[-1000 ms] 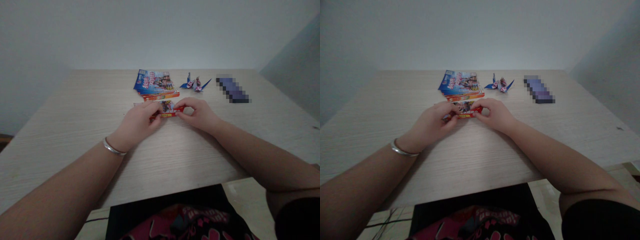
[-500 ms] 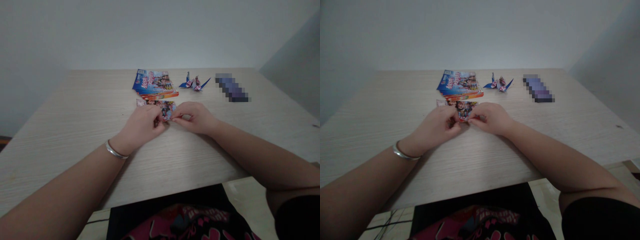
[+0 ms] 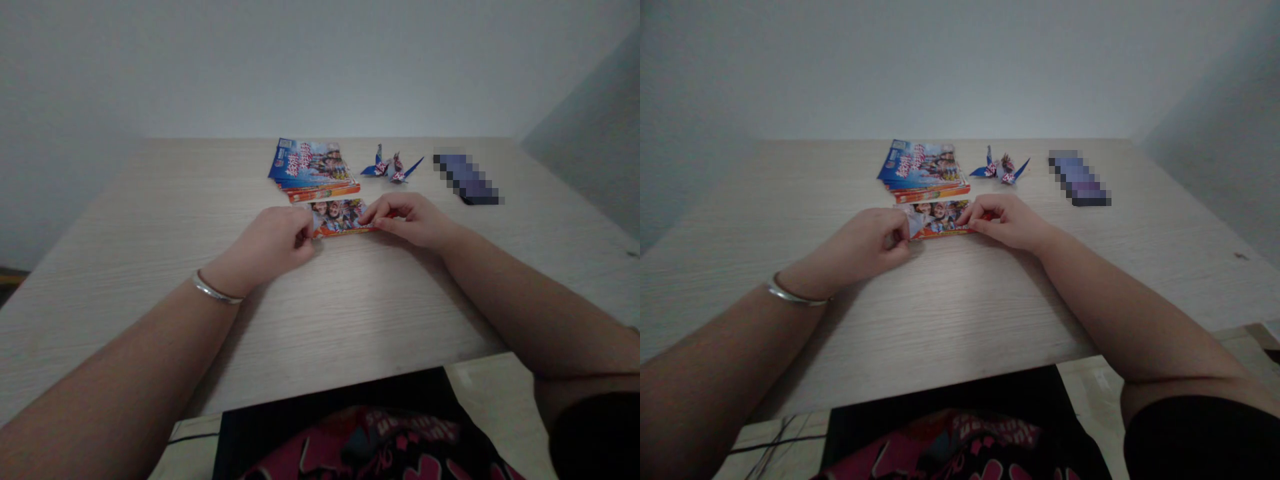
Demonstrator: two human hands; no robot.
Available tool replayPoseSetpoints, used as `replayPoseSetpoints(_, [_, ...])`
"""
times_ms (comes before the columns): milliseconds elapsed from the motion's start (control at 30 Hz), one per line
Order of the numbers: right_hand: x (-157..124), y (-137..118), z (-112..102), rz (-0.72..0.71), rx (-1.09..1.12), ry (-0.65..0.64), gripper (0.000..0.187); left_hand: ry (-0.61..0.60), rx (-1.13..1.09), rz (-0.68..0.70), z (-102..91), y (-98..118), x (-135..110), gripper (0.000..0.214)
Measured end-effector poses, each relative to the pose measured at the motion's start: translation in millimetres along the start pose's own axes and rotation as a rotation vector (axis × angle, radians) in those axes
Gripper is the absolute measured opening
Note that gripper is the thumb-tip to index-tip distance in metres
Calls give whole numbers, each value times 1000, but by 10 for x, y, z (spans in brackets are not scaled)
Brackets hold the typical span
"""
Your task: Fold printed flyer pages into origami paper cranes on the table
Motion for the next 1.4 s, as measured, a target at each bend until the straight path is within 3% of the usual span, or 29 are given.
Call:
replayPoseSetpoints(267, [-69,159,-21,75,56,-57,30,-50,29,-49,44,-138,-12,6])
replayPoseSetpoints(467, [-85,142,-31,77,-279,-47,18,41,26,-130,-53,-234,-47,10])
replayPoseSetpoints(567, [-15,28,110,38,-461,-91,21,80,-21,-21,-77,-68,-51,26])
replayPoseSetpoints(667, [53,-184,345,-127,-473,-186,24,42,-10,138,-10,130,-49,34])
replayPoseSetpoints(767, [61,-298,472,-259,-454,-239,28,-8,32,204,73,191,-47,37])
replayPoseSetpoints(933, [33,-135,271,-237,-643,-117,38,-48,104,177,112,157,-44,33])
replayPoseSetpoints(1100, [15,97,111,-140,-751,-114,59,-43,97,197,92,177,-46,30])
replayPoseSetpoints(1267, [36,22,55,-169,-831,-66,35,-29,72,236,90,187,-52,30])
replayPoseSetpoints(1400, [53,-119,99,-201,-829,-134,17,-45,62,228,88,200,-45,33])
Point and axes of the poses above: each hand's wrist, its own x-axis towards the middle knuckle, its own z-axis out of the palm, y = z × x, the point moved 9 cm from there along x, towards the middle knuckle, and after that the axes turned 6 degrees about -y, right-handed, at the moved point
